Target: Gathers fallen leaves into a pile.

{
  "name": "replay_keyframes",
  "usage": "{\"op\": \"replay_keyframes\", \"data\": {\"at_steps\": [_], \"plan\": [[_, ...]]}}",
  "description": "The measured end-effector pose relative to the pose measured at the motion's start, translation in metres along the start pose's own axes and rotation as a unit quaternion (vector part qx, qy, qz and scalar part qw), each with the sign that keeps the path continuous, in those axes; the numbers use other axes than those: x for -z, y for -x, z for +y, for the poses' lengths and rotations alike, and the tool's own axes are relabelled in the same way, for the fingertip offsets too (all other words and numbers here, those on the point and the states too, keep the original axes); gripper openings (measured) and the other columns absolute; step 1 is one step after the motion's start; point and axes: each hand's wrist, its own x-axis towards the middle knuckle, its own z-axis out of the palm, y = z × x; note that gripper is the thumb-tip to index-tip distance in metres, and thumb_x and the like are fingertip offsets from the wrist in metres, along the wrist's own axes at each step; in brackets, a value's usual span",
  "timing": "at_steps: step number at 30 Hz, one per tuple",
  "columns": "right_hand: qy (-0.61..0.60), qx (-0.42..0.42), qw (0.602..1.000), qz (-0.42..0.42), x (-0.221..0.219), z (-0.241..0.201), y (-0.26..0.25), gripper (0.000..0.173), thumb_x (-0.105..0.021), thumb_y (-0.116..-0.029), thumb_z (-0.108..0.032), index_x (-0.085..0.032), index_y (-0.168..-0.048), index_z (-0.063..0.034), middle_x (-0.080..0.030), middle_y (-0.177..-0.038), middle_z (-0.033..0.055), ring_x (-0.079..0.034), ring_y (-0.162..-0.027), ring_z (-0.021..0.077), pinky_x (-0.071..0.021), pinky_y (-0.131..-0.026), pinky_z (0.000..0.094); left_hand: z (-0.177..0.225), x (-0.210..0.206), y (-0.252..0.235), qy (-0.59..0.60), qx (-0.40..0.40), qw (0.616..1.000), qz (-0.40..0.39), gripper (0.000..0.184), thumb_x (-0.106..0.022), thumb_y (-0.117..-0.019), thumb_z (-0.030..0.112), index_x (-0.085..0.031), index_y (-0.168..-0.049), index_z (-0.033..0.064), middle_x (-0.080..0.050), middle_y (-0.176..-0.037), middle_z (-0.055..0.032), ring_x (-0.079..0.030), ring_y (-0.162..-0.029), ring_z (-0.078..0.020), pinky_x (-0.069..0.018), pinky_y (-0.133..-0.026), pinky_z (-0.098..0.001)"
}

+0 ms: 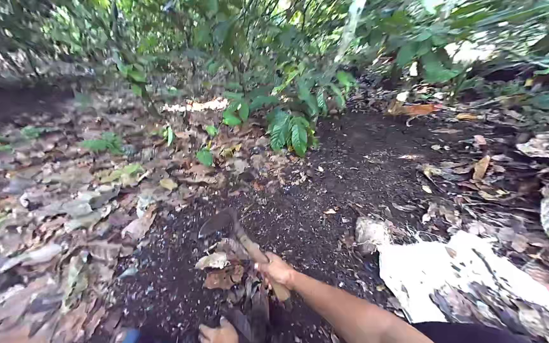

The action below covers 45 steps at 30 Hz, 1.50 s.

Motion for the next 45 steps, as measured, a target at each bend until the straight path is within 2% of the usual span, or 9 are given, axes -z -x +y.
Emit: {"op": "replay_keyframes", "data": {"at_steps": [6,13,16,19,24,32,38,41,45], "plan": [[0.051,-0.017,0.998,-0.022,-0.021,-0.041,-0.084,0.051,-0.049,-0.11,-0.031,-0.034,-0.155,-0.01,-0.059,-0.096,0.0115,-0.06,-0.067,0.018,-0.0554,-0.063,0.0351,-0.02,-0.026,-0.024,-0.032,-0.056,0.998,0.009,0.073,-0.06,-0.1024,0.029,-0.027,-0.159,-0.0029,-0.028,-0.164,-0.0292,-0.03,-0.151,-0.0444,-0.0247,-0.124,-0.0554],[0.121,-0.043,0.991,-0.032,-0.051,-0.039,-0.169,0.056,-0.051,-0.1091,-0.03,-0.03,-0.159,-0.015,-0.062,-0.107,0.0151,-0.063,-0.077,0.0213,-0.0557,-0.071,0.0378,0.004,-0.035,-0.012,-0.032,-0.053,0.998,-0.026,0.093,-0.074,-0.092,0.037,-0.023,-0.163,0.0035,-0.018,-0.167,-0.0293,-0.023,-0.152,-0.0508,-0.024,-0.12,-0.0646],[0.142,-0.076,0.984,-0.082,-0.004,-0.019,-0.156,0.057,-0.052,-0.1085,-0.03,-0.03,-0.16,-0.0204,-0.059,-0.103,0.011,-0.058,-0.072,0.018,-0.0534,-0.066,0.0357,0.01,-0.037,0.002,-0.045,-0.028,0.998,-0.039,0.099,-0.077,-0.0889,0.04,-0.02,-0.164,0.0078,-0.013,-0.169,-0.0262,-0.019,-0.153,-0.0514,-0.0255,-0.114,-0.0736],[0.188,-0.107,0.967,-0.132,0.077,-0.001,-0.119,0.059,-0.054,-0.1071,-0.028,-0.03,-0.161,-0.025,-0.059,-0.103,0.0093,-0.055,-0.069,0.0163,-0.0508,-0.062,0.0341,0.006,-0.04,0.01,-0.007,0.042,0.998,-0.036,0.094,-0.071,-0.0947,0.042,-0.018,-0.165,0.0085,-0.01,-0.169,-0.0261,-0.018,-0.153,-0.0511,-0.0256,-0.112,-0.0753],[0.181,-0.118,0.969,-0.118,0.149,0.016,-0.057,0.058,-0.053,-0.1065,-0.027,-0.032,-0.161,-0.0248,-0.06,-0.1,0.0088,-0.055,-0.065,0.0143,-0.0495,-0.057,0.0311,-0.016,-0.048,0.039,0.037,0.175,0.983,-0.034,0.086,-0.052,-0.1038,0.053,-0.012,-0.165,0.0066,-0.007,-0.168,-0.0301,-0.016,-0.154,-0.0497,-0.023,-0.12,-0.0634],[-0.058,-0.105,0.993,-0.015,0.08,0.067,-0.104,0.055,-0.049,-0.1099,-0.03,-0.029,-0.161,-0.0226,-0.058,-0.088,0.0067,-0.055,-0.06,0.0142,-0.0501,-0.055,0.0299,-0.018,-0.047,0.046,0.065,0.236,0.969,-0.012,0.092,-0.05,-0.1014,0.062,-0.005,-0.167,0.0154,0.0,-0.169,-0.0299,-0.017,-0.153,-0.0515,-0.0301,-0.116,-0.0639],[0.033,-0.146,0.982,-0.112,0.069,0.138,-0.055,0.064,-0.054,-0.1069,-0.03,-0.024,-0.163,-0.0261,-0.057,-0.095,0.0102,-0.053,-0.063,0.0176,-0.0503,-0.058,0.0363,0.025,-0.079,0.03,0.218,0.204,0.95,-0.085,0.101,-0.052,-0.0999,0.064,0.015,-0.164,0.0233,0.01,-0.168,-0.0299,-0.014,-0.152,-0.0521,-0.0343,-0.11,-0.0711],[0.056,-0.175,0.972,-0.145,0.076,0.147,-0.022,0.066,-0.054,-0.1069,-0.029,-0.02,-0.164,-0.0274,-0.057,-0.096,0.0102,-0.053,-0.063,0.0174,-0.05,-0.058,0.0362,0.045,-0.091,0.021,0.269,0.205,0.937,-0.09,0.103,-0.057,-0.1,0.059,0.012,-0.164,0.0177,0.009,-0.168,-0.0296,-0.013,-0.153,-0.0503,-0.0341,-0.111,-0.0699],[0.036,-0.197,0.968,-0.153,0.066,0.146,0.02,0.064,-0.055,-0.1066,-0.03,-0.024,-0.163,-0.0265,-0.056,-0.089,0.0087,-0.053,-0.06,0.017,-0.0502,-0.055,0.0353,0.051,-0.098,0.015,0.301,0.235,0.922,-0.062,0.099,-0.063,-0.0996,0.051,-0.004,-0.163,0.004,-0.005,-0.167,-0.0305,-0.02,-0.152,-0.0455,-0.0327,-0.118,-0.0591]]}}
